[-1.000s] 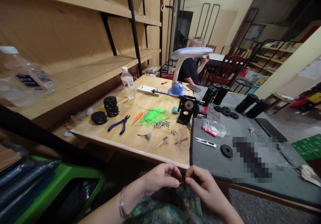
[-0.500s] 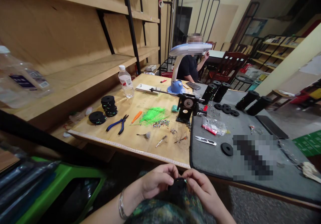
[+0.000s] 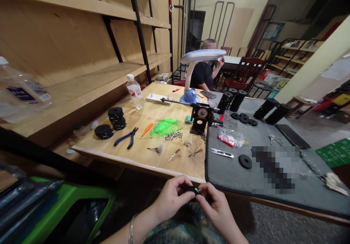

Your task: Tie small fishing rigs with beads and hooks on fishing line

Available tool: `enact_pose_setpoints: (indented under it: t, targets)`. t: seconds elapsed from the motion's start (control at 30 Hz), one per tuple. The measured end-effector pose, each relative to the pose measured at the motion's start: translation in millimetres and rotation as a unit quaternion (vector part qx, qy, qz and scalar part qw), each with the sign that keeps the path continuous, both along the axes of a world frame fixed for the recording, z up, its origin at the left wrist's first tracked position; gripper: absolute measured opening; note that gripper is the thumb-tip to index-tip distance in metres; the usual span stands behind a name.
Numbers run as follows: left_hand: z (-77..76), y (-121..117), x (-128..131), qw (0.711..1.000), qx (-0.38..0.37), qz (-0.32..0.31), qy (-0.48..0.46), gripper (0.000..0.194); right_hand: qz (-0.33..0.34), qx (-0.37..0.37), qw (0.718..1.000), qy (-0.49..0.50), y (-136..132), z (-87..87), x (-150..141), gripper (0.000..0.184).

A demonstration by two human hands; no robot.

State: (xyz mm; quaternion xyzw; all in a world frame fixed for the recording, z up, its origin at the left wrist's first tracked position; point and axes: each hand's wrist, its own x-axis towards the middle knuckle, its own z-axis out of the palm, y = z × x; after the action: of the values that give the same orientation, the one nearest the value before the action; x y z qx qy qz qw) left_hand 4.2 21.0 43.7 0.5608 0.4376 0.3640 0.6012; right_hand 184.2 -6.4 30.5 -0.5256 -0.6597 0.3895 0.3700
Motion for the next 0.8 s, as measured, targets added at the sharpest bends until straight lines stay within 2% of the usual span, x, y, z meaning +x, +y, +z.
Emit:
enact_pose_setpoints:
  t: [0.23, 0.33, 0.43, 0.53, 0.6, 0.7, 0.73, 0.8]
  targets:
    - [-12.3, 0, 3, 0.992, -0.057, 0.025, -0.112, 0.018, -0.013, -0.025, 0.999, 0.036, -4, -10.6, -6, 0.015]
    - [-17.1, -3, 5, 0.981, -0.102, 0.021, -0.164, 0.023, -0.020, -0.032, 0.997, 0.068, -5, -12.6, -9, 0.015]
    - [-17.7, -5, 6, 0.972, -0.138, 0.007, -0.190, 0.026, -0.033, -0.020, 0.998, 0.051, -5, -13.3, -7, 0.014]
    - [-13.3, -3, 6, 0.982, -0.132, -0.016, -0.134, 0.029, -0.017, 0.020, 0.999, -0.026, -3, -12.9, -3, 0.010]
    - [-9.6, 1, 6, 0.996, -0.075, -0.022, -0.049, 0.028, 0.001, 0.058, 0.994, -0.089, -3, -11.5, 0, 0.009]
    - [-7.4, 5, 9, 0.998, 0.001, -0.023, 0.054, 0.023, 0.027, 0.089, 0.985, -0.146, -4, -7.2, 1, 0.014]
    - [-7.7, 6, 10, 0.998, -0.002, -0.029, 0.061, 0.022, 0.034, 0.088, 0.984, -0.153, -5, -5.3, 1, 0.014]
    - [-9.2, 6, 14, 0.997, -0.057, -0.044, 0.033, 0.019, 0.046, 0.079, 0.983, -0.159, -5, -1.9, 0, 0.014]
